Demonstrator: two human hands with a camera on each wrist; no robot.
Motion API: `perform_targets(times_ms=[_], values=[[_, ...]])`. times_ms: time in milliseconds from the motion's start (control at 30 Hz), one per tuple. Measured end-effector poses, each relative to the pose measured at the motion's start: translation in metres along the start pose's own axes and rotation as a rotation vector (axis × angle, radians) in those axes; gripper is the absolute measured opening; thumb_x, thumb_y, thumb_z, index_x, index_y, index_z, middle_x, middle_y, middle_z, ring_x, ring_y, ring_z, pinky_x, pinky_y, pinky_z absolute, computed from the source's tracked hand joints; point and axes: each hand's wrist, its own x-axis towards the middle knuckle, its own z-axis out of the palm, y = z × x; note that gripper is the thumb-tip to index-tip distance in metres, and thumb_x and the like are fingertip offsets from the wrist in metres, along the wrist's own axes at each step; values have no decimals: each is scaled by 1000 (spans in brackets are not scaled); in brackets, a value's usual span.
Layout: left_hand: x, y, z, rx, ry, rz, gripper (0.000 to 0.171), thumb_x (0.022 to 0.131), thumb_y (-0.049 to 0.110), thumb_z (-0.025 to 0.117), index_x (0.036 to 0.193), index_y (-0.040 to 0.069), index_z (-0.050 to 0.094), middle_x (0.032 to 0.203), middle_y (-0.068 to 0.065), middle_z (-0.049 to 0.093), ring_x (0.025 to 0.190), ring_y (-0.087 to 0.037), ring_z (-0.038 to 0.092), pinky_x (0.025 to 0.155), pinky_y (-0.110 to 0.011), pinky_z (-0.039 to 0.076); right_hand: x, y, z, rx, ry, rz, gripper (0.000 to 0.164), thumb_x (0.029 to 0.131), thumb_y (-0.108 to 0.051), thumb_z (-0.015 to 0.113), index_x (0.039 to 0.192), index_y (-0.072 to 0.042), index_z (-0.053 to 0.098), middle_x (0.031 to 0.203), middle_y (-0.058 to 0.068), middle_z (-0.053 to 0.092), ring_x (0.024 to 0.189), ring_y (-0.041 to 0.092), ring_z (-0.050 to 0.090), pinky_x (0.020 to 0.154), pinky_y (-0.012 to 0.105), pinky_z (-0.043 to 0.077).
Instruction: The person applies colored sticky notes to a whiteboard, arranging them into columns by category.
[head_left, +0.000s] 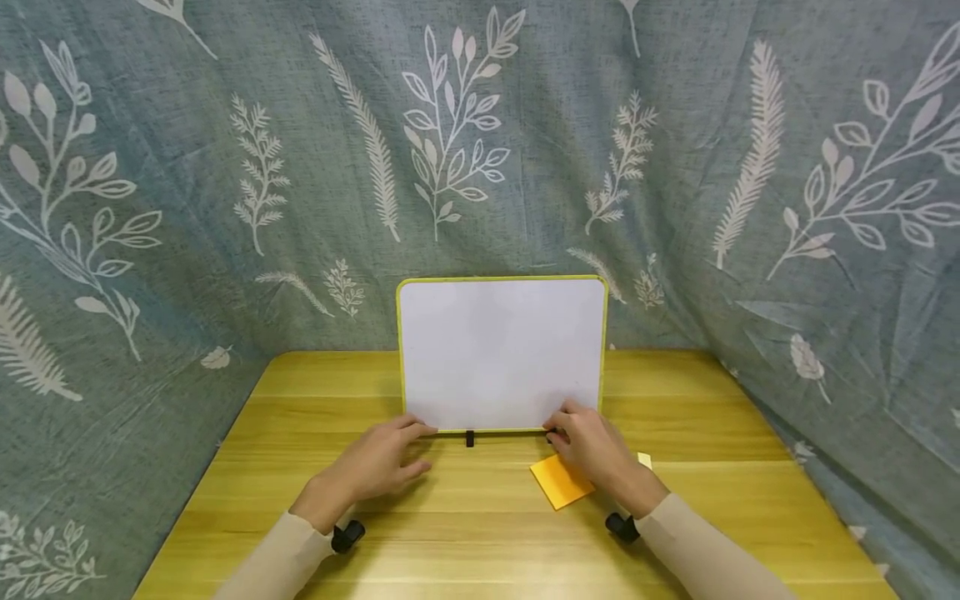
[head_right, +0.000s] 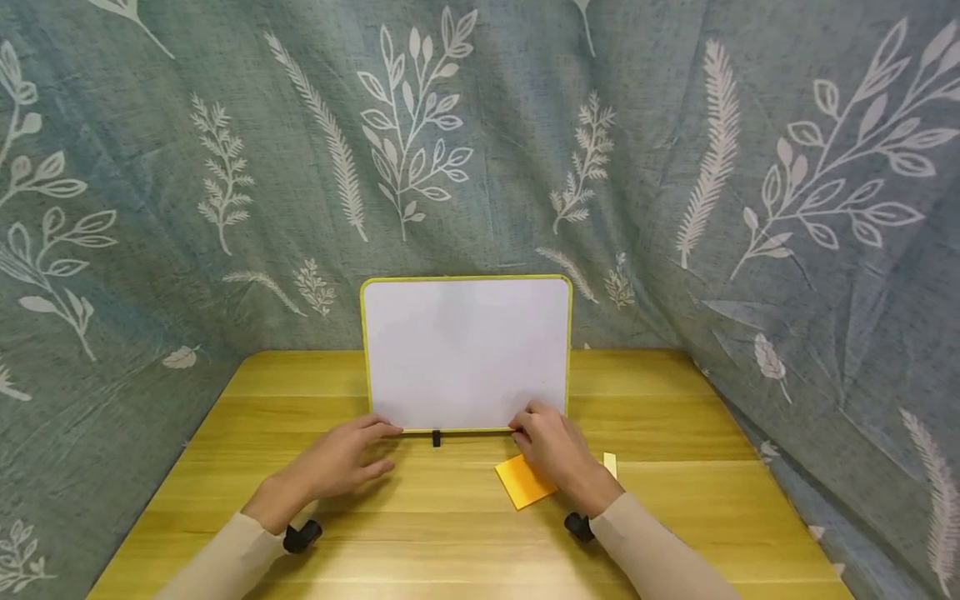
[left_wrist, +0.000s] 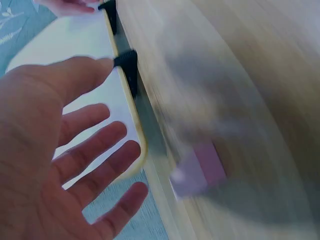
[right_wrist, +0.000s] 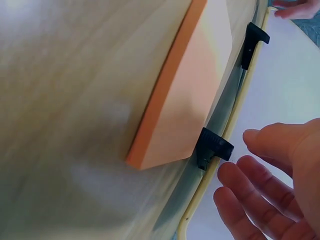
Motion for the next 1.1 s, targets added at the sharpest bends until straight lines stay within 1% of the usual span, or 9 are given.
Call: perform_targets(times_ms=[167, 267, 333, 433, 567, 700, 867, 967, 1100], values=[[-15, -16, -8, -5, -14, -39, 55, 105, 32, 90, 154, 14, 74, 153, -11, 73, 132, -34, 74, 115, -58, 62, -1, -4, -3, -5, 31, -36, 16, 97, -6, 95, 111, -12, 90, 105, 3, 77, 85, 17, 77, 70, 27, 63], [-24, -26, -11, -1, -7, -47, 57, 102, 32, 94, 152, 12, 76, 148, -9, 75, 129, -34, 75, 112, -58, 63, 0, -8, -4, -6, 46, -53, 18, 97, -7, 95, 113, -12, 90, 108, 5, 78, 84, 19, 76, 69, 26, 62], [-30, -33, -13, 12, -3, -47, 58, 100, 32, 95, 151, 11, 77, 145, -7, 76, 131, -33, 75, 113, -58, 64, 1, -10, -4, -4, 60, -65, 19, 96, -7, 96, 113, -11, 90, 108, 6, 79, 83, 19, 75, 68, 25, 61], [-36, -42, -14, 20, -10, -45, 59, 98, 33, 98, 149, 12, 78, 142, -5, 77, 130, -31, 76, 112, -57, 64, 2, -14, -3, 12, 83, -94, 21, 94, -6, 97, 113, -10, 90, 108, 6, 79, 84, 20, 75, 69, 25, 61], [-40, -50, -17, 2, -32, -42, 59, 96, 33, 99, 147, 11, 79, 145, -6, 77, 134, -34, 75, 116, -59, 62, 3, -20, -2, 40, 83, -144, 23, 95, -7, 97, 116, -9, 90, 113, 6, 80, 93, 22, 77, 76, 28, 65], [-42, -52, -19, -1, -50, -31, 58, 97, 33, 99, 147, 9, 79, 146, -8, 76, 136, -36, 75, 116, -59, 62, 3, -28, 0, 47, 53, -176, 24, 98, -12, 95, 121, -9, 88, 122, 6, 81, 106, 22, 79, 85, 33, 69], [-40, -50, -19, 10, -58, -26, 56, 98, 33, 98, 146, 9, 80, 146, -8, 76, 136, -35, 75, 116, -57, 63, 4, -36, 2, 71, 35, -219, 26, 100, -13, 94, 124, -7, 88, 129, 10, 82, 118, 28, 80, 97, 43, 70], [-38, -48, -18, 9, -53, -23, 56, 97, 35, 98, 145, 10, 81, 145, -7, 77, 135, -34, 76, 115, -57, 63, 5, -40, 2, 82, 21, -249, 28, 101, -14, 93, 127, -6, 87, 132, 12, 82, 121, 30, 80, 99, 47, 70], [-35, -44, -14, 6, -46, -7, 56, 96, 37, 100, 142, 12, 82, 143, -4, 78, 132, -31, 77, 115, -56, 64, 6, -45, 3, 102, -17, -262, 31, 103, -16, 92, 131, -5, 85, 137, 13, 81, 125, 32, 80, 102, 48, 70]])
